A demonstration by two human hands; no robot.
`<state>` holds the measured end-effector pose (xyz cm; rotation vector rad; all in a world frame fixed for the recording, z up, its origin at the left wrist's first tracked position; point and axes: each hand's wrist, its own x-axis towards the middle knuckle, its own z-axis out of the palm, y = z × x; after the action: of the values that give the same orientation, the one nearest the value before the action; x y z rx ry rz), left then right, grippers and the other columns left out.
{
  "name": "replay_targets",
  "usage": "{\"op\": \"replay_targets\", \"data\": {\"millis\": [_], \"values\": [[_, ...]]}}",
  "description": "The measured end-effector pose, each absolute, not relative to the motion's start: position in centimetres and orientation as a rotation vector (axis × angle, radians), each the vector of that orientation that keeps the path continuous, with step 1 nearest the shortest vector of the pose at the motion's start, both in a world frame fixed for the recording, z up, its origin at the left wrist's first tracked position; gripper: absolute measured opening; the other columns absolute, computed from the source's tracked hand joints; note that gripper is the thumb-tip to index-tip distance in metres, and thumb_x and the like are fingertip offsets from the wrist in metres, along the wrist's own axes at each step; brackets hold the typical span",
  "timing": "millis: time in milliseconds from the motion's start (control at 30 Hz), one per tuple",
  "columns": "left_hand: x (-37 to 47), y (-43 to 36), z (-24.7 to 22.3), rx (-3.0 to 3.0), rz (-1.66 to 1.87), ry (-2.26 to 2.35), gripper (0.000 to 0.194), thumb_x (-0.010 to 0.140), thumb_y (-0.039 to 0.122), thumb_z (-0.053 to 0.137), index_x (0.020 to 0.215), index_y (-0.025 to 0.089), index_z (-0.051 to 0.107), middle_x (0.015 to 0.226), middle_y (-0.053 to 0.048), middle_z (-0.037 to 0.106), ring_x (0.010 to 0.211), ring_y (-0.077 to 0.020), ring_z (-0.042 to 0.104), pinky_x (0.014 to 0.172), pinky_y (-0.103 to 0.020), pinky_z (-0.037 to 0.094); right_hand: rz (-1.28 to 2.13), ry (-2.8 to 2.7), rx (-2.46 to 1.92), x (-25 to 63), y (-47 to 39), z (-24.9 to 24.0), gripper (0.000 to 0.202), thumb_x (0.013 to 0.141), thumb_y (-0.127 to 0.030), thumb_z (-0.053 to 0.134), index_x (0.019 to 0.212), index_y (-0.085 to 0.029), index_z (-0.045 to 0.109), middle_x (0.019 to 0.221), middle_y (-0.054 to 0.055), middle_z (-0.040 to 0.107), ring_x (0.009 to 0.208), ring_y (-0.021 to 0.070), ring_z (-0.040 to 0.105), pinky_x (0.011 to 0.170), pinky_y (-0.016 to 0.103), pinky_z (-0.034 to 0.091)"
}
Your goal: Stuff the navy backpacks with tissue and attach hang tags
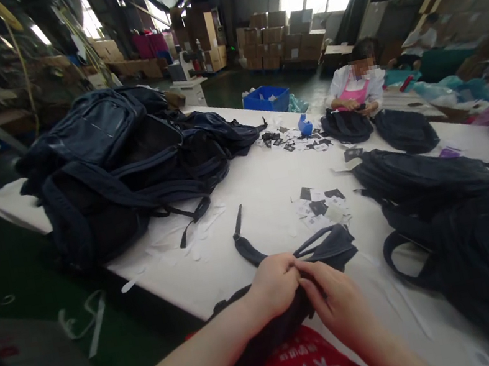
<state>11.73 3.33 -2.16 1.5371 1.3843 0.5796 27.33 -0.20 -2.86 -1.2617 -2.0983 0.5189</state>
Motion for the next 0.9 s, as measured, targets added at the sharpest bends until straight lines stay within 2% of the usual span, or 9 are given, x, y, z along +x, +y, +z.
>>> {"op": "replay_targets", "data": {"millis": [100, 200, 400, 567, 733, 900], "values": [[11.5, 3.6, -4.0, 1.203, 0.630, 1.340, 0.016, 0.076, 0.023, 0.051, 0.060, 0.019, 0.053, 0.057, 0.003, 0.055, 0.058, -0.0138, 0.051, 0.055, -0.024, 0.038, 0.496, -2.123, -1.273, 27.3, 0.3, -4.8, 0.021, 0.097, -0.025, 0.042, 0.107, -0.021, 0.061, 0.093, 0.006, 0.071, 0.083, 0.0192, 0.068, 0.074, 0.030, 0.053], [11.3, 3.8, -4.4, 1.120, 0.644, 1.318, 0.017, 0.079, 0.027, 0.050, 0.064, 0.019, 0.054, 0.056, 0.003, 0.055, 0.056, -0.0139, 0.052, 0.055, -0.024, 0.039, 0.402, -2.042, -1.370, 27.7, 1.0, -6.2, 0.021, 0.096, -0.025, 0.040, 0.101, -0.020, 0.060, 0.091, 0.008, 0.071, 0.079, 0.0199, 0.068, 0.071, 0.030, 0.052], [11.4, 4.0, -3.7, 1.521, 0.570, 1.393, 0.024, 0.085, 0.030, 0.046, 0.069, 0.019, 0.061, 0.070, 0.000, 0.066, 0.069, -0.0167, 0.059, 0.061, -0.025, 0.042, 0.564, -1.942, -1.496, 28.7, 2.9, -6.3, 0.019, 0.093, -0.034, 0.048, 0.086, -0.022, 0.060, 0.076, 0.002, 0.069, 0.065, 0.0170, 0.065, 0.060, 0.027, 0.048], [10.2, 4.3, -3.7, 1.649, 0.541, 1.451, 0.025, 0.089, 0.027, 0.044, 0.078, 0.021, 0.067, 0.077, -0.001, 0.070, 0.073, -0.0177, 0.063, 0.067, -0.026, 0.042, 0.392, -1.838, -1.790, 32.8, 5.6, -8.5, 0.022, 0.089, -0.038, 0.048, 0.082, -0.022, 0.061, 0.079, 0.006, 0.070, 0.069, 0.0215, 0.065, 0.063, 0.031, 0.045], [9.3, 4.8, -3.6, 1.772, 0.484, 1.495, 0.026, 0.091, 0.027, 0.044, 0.080, 0.021, 0.067, 0.077, -0.003, 0.070, 0.073, -0.0183, 0.063, 0.065, -0.026, 0.040, 0.515, -1.784, -1.932, 36.2, 9.2, -11.5, 0.023, 0.086, -0.040, 0.050, 0.080, -0.022, 0.063, 0.069, 0.004, 0.069, 0.066, 0.0217, 0.064, 0.062, 0.030, 0.042], [10.0, 4.0, -2.6, 1.980, 0.380, 1.493, 0.025, 0.092, 0.028, 0.043, 0.078, 0.023, 0.064, 0.076, -0.004, 0.070, 0.071, -0.0204, 0.064, 0.061, -0.028, 0.036, 0.359, -1.806, -2.146, 38.3, 11.8, -12.4, 0.021, 0.086, -0.037, 0.053, 0.082, -0.021, 0.066, 0.074, 0.008, 0.070, 0.070, 0.0233, 0.064, 0.060, 0.030, 0.037]]}}
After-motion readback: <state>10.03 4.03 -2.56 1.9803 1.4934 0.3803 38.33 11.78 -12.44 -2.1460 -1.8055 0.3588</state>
